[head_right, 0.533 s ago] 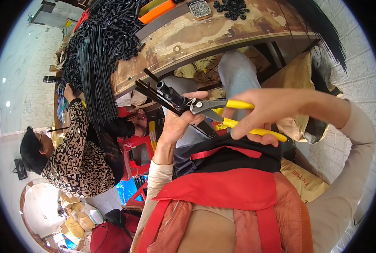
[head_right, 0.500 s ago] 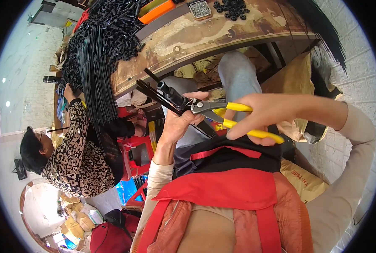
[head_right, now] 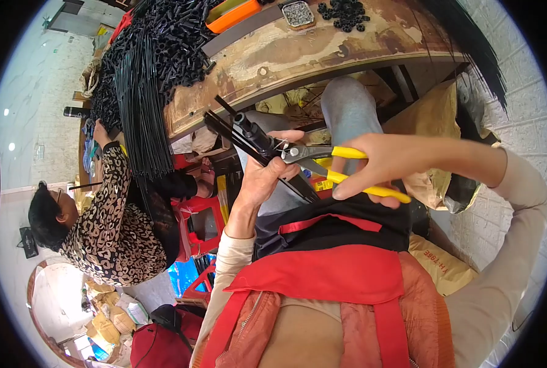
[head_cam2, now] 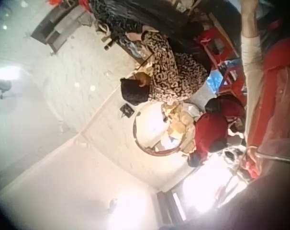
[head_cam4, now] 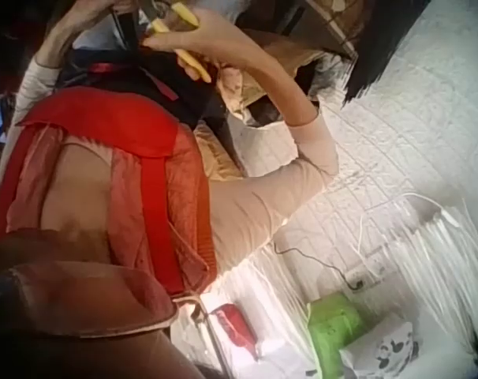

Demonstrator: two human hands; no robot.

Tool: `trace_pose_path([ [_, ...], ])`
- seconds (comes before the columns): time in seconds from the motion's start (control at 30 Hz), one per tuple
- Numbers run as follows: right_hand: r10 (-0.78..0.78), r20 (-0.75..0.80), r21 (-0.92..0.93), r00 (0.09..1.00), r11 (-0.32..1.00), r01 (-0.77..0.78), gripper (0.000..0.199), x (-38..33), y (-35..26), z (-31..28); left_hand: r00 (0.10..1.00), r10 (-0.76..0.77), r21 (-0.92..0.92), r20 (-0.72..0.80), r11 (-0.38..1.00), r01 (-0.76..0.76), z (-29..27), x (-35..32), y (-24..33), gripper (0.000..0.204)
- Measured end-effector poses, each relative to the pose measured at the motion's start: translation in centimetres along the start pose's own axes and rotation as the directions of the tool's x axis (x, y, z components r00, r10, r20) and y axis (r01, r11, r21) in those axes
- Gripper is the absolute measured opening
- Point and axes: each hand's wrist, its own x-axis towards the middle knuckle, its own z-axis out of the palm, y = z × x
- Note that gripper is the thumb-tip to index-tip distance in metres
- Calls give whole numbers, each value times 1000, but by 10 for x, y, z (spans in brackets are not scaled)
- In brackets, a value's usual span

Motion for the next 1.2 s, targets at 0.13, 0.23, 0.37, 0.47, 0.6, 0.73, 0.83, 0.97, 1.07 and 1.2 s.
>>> trace_pose_path([
  [0.13, -865, -245, -912, 437, 358, 198, 43, 12, 28, -2, 996, 21, -7, -85, 1000, -22, 1, 3, -1, 59],
  [0.23, -903, -165, -978, 396, 202, 53, 39, 15, 28, -5, 990, 50, 49, -133, 998, -44, 0, 7, -2, 67],
  [0.37, -421, -233, -555, 877, 798, 235, 36, -7, 0, -5, 999, 32, -4, -14, 999, -32, -2, 7, 1, 56],
  [0.47, 27, 148, 88, 989, 995, -41, 37, 3, 11, -16, 998, -4, 87, 60, 996, -2, -4, 1, -4, 49],
  [0.6, -618, -285, -751, 732, 619, 230, 40, 14, 25, -9, 996, 83, 18, -34, 996, -83, -2, 6, -2, 41],
  [0.73, -877, -206, -959, 433, 269, 89, 40, 31, 47, -12, 995, 96, 127, -20, 988, -92, 5, 4, -4, 54],
  [0.83, -213, -158, -80, 964, 976, 203, 42, 36, 45, 8, 994, 110, 122, 8, 986, -111, 1, 1, -5, 44],
  [0.97, -408, -266, -175, 873, 911, 372, 43, 40, 43, 7, 998, 58, -35, 31, 998, -57, -8, 3, -8, 33],
  [1.07, -273, -166, -49, 947, 962, 269, 36, 28, 22, 1, 998, 53, -21, 38, 998, -52, -12, 5, -7, 33],
  [1.2, -193, -157, -115, 969, 978, 176, 36, 15, 7, -3, 996, 54, -33, 72, 998, -52, -19, 6, -11, 33],
])
